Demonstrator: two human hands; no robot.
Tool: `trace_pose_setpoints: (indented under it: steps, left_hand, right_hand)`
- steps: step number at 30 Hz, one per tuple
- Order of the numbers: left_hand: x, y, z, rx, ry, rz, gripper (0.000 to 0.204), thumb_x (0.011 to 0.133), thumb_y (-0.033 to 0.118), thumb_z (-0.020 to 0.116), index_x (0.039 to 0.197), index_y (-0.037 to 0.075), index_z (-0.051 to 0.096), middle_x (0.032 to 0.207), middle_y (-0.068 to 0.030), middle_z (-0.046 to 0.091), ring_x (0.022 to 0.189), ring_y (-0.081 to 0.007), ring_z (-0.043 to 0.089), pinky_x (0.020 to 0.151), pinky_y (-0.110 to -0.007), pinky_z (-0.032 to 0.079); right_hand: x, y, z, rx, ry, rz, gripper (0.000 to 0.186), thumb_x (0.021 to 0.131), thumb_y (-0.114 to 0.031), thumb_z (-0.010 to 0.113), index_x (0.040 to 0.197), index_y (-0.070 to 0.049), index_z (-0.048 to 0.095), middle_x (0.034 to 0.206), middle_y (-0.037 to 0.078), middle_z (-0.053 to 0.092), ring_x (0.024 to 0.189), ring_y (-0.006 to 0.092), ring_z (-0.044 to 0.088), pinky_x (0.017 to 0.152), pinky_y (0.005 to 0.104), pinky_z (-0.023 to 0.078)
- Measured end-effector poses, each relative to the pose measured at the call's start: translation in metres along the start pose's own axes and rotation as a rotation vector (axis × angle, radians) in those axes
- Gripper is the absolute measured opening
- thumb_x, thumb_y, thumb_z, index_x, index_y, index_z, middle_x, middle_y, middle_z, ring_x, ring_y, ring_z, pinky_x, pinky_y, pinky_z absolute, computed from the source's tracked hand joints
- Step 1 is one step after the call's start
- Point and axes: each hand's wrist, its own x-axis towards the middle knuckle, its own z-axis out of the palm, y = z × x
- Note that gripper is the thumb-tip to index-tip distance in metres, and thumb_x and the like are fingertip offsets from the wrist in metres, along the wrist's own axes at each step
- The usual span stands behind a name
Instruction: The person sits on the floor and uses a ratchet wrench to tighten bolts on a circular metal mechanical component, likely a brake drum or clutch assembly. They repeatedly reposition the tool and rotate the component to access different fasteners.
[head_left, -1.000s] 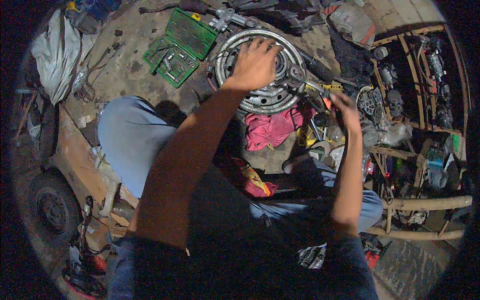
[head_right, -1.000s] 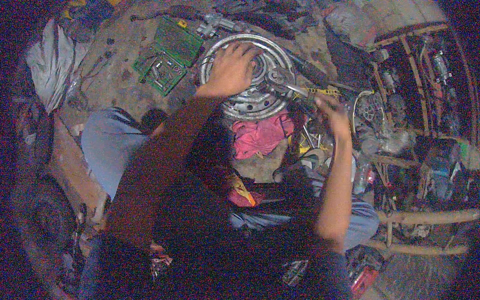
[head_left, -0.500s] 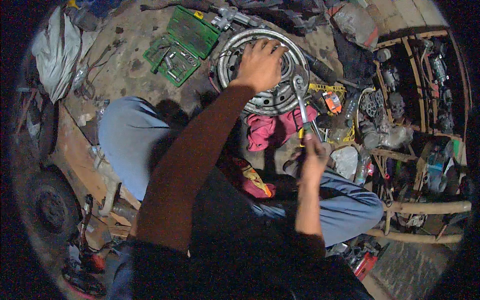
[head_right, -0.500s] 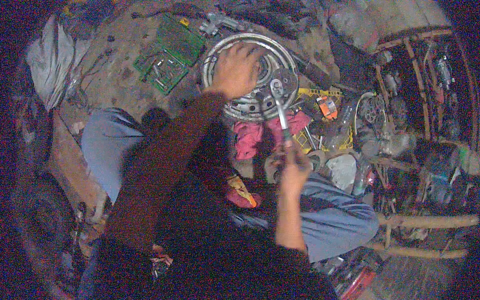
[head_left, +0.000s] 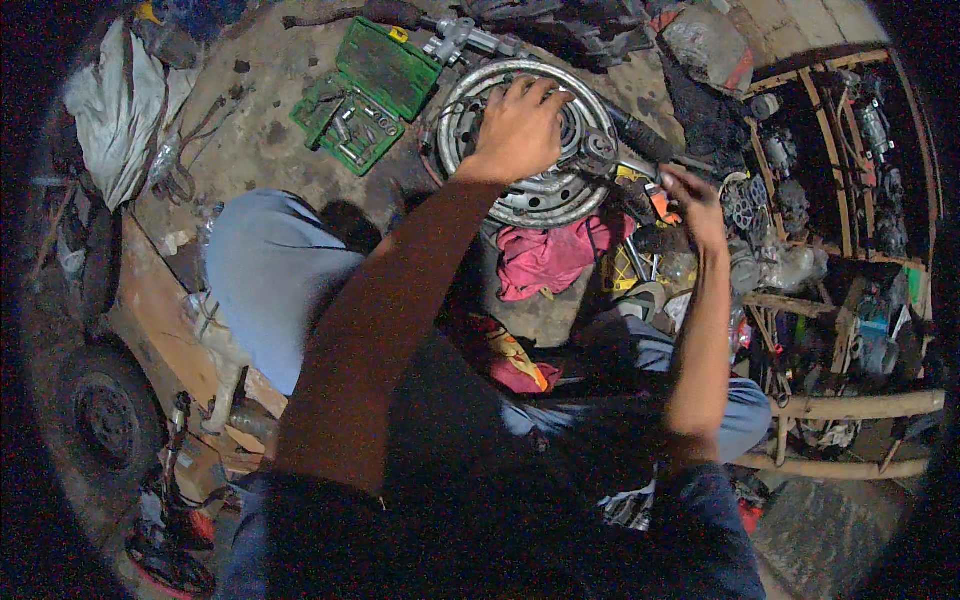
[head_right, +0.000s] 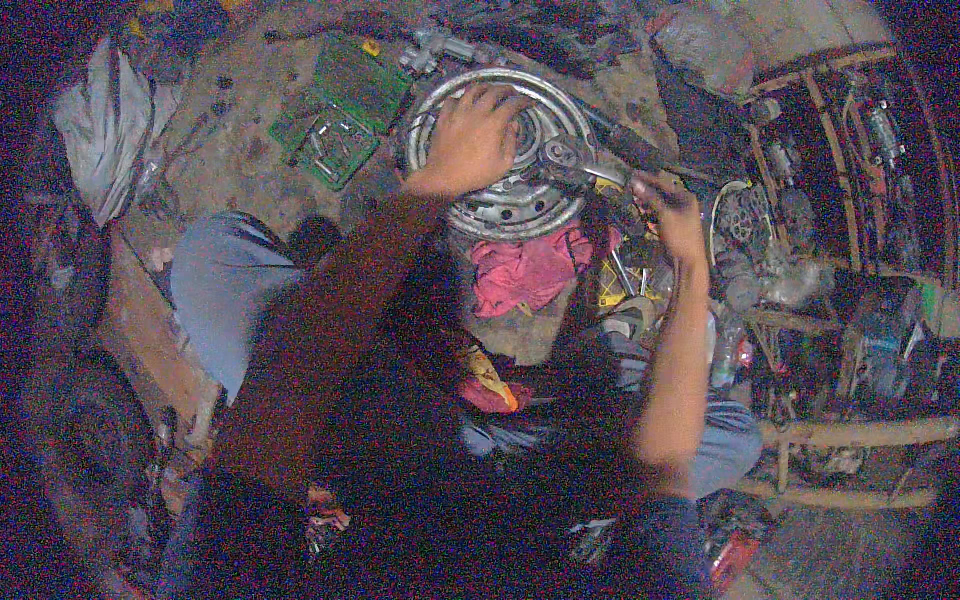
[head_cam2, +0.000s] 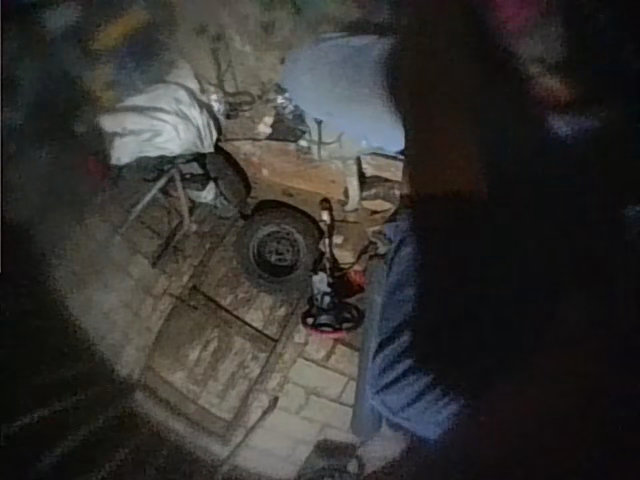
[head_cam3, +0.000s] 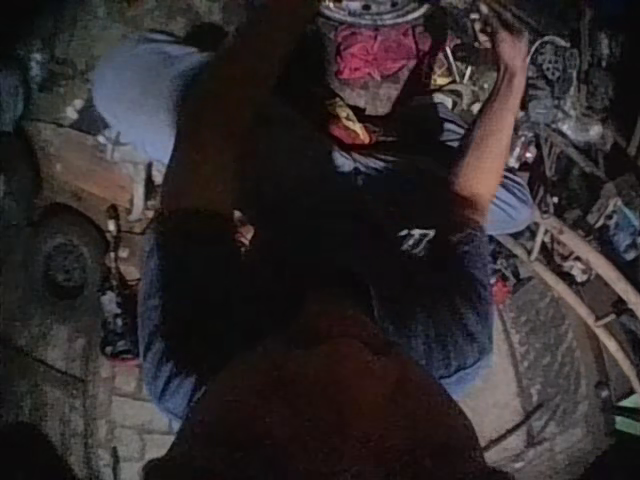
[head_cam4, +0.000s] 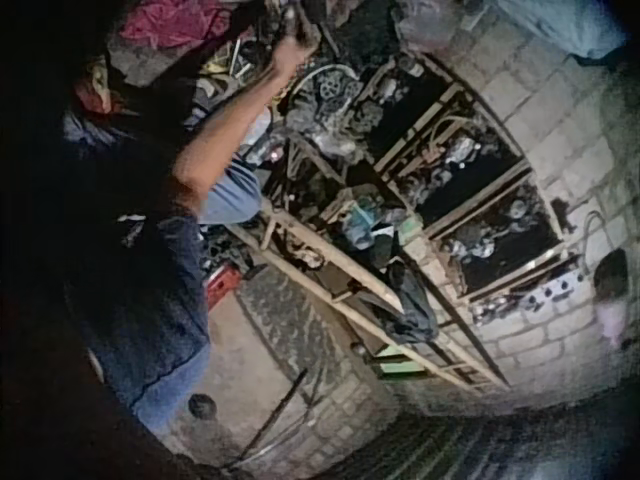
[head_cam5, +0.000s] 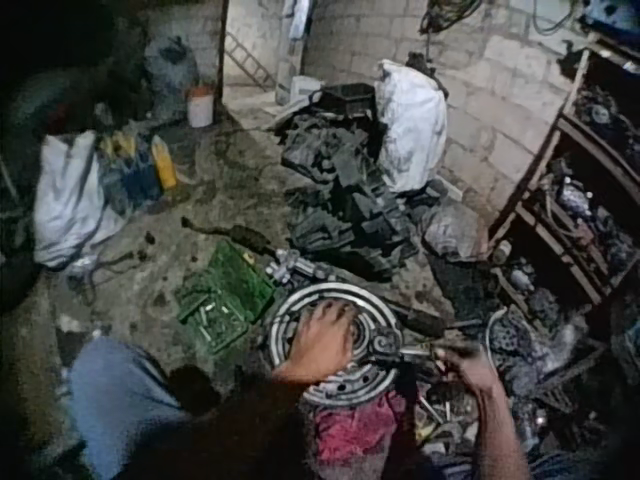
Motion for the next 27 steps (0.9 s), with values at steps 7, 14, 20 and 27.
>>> trace_pose_setpoints:
  steps: [7, 14, 20, 27]
  left_hand:
    - [-0.004, -0.001, 0.000, 0.001, 0.058, -0.020, 0.038, 0.087, 0.018, 0.061, 0.124, 0.013, 0.067, 0.130, -0.0106, 0.062, 0.125, -0.0323, 0.053, 0.101, -0.053, 0.042]
    - [-0.004, -0.001, 0.003, -0.001, 0.078, 0.002, 0.039, 0.084, 0.018, 0.062, 0.123, 0.013, 0.067, 0.131, -0.0096, 0.062, 0.126, -0.0317, 0.053, 0.101, -0.054, 0.042]
    - [-0.005, -0.003, 0.001, 0.013, 0.023, -0.017, 0.038, 0.090, 0.021, 0.059, 0.127, 0.012, 0.063, 0.135, -0.0144, 0.059, 0.128, -0.0361, 0.052, 0.105, -0.057, 0.042]
    - [-0.005, -0.004, 0.006, 0.002, 0.064, -0.031, 0.042, 0.085, 0.019, 0.062, 0.126, 0.013, 0.066, 0.135, -0.0104, 0.060, 0.128, -0.0328, 0.052, 0.103, -0.057, 0.041]
  right_hand:
    - [0.038, -0.023, -0.020, -0.519, -0.258, -0.351, 0.040, 0.097, -0.030, 0.068, 0.127, -0.004, 0.067, 0.124, 0.016, 0.068, 0.120, 0.0260, 0.061, 0.106, 0.0370, 0.044]
    - [0.022, -0.027, -0.019, -0.855, -0.317, -0.451, 0.044, 0.096, -0.016, 0.066, 0.137, -0.004, 0.057, 0.133, 0.020, 0.063, 0.127, 0.0332, 0.058, 0.108, 0.0395, 0.043]
    - [0.005, -0.079, 0.045, -0.579, -0.388, -0.638, 0.047, 0.097, -0.009, 0.061, 0.143, -0.005, 0.052, 0.139, 0.020, 0.060, 0.129, 0.0340, 0.058, 0.108, 0.0408, 0.044]
    - [0.005, -0.093, 0.068, -0.570, -0.337, -0.493, 0.041, 0.095, -0.014, 0.066, 0.133, 0.000, 0.058, 0.120, 0.028, 0.066, 0.113, 0.0402, 0.066, 0.094, 0.0452, 0.051]
